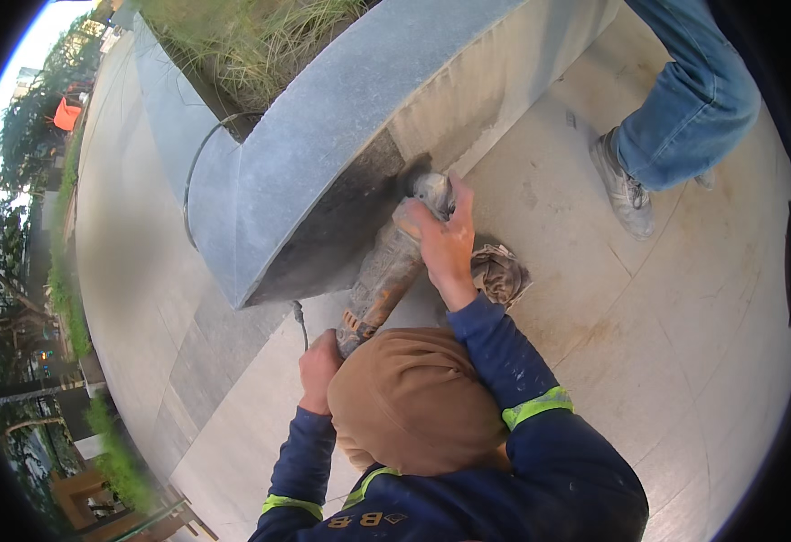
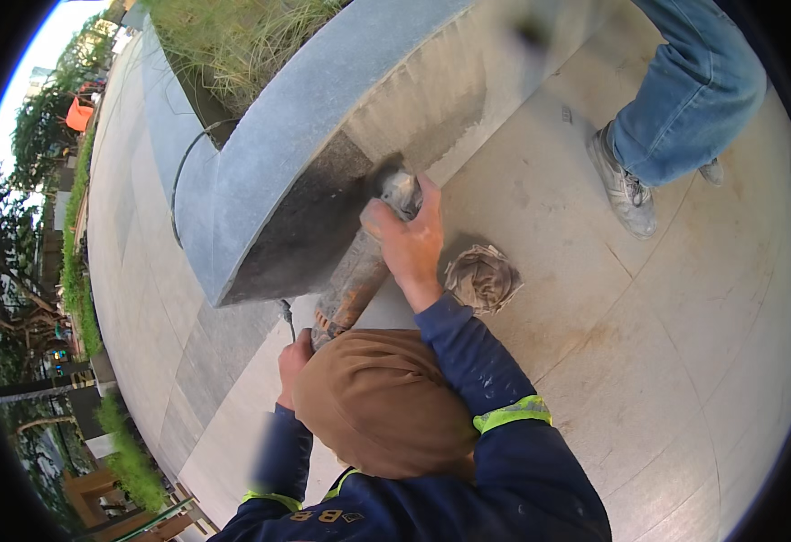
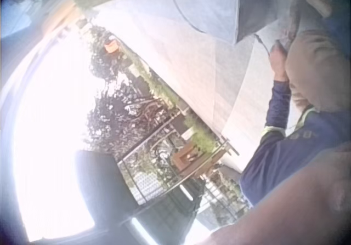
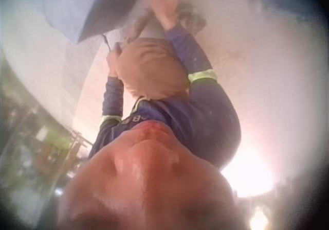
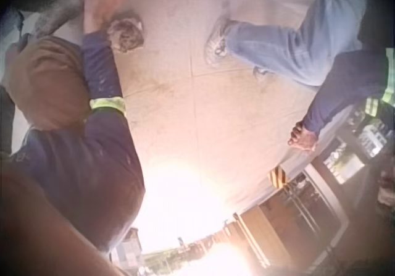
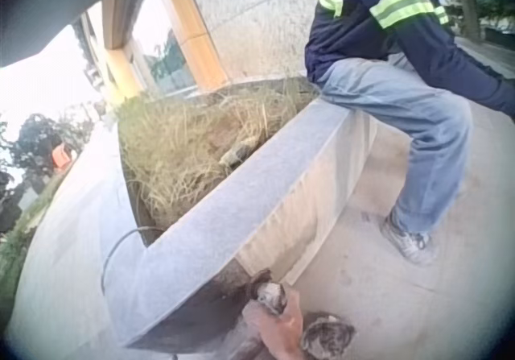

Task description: The person uses an angle grinder to smooth the edge of a concrete planter. They hold the tool with both hands and move it along the curved edge, creating dust as they work.

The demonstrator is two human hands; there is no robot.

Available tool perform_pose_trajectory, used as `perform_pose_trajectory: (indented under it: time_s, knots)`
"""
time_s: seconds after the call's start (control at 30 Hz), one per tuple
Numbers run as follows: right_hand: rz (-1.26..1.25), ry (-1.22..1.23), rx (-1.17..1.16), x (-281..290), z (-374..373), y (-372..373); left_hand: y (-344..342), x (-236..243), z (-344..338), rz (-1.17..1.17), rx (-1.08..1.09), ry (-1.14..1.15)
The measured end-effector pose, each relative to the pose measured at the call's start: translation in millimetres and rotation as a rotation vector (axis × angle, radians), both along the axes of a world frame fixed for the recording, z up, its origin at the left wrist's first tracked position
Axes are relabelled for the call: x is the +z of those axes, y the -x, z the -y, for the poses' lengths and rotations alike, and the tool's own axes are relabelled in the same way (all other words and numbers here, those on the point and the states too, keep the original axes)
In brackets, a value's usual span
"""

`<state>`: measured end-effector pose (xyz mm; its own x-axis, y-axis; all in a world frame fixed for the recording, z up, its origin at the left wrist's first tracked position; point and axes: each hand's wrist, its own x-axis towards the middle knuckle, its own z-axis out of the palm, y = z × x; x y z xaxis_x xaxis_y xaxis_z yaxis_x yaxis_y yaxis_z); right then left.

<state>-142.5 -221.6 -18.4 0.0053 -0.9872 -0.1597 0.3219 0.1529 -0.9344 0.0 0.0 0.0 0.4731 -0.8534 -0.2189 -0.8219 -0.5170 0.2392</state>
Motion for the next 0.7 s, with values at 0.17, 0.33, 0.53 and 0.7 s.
perform_pose_trajectory:
  time_s: [0.17,0.33,0.53,0.7]
  knots:
    - [0.12,0.157,-0.034,66,-16,-2,5,48,-4,-0.022,0.008,0.172]
    - [0.049,0.146,-0.069,24,-14,0,9,22,-3,-0.046,0.014,0.057]
    - [-0.067,0.059,-0.07,-1,-6,-1,0,4,-6,-0.003,-0.022,0.059]
    - [0.021,0.174,-0.072,49,-2,11,15,34,12,-0.046,-0.012,0.183]
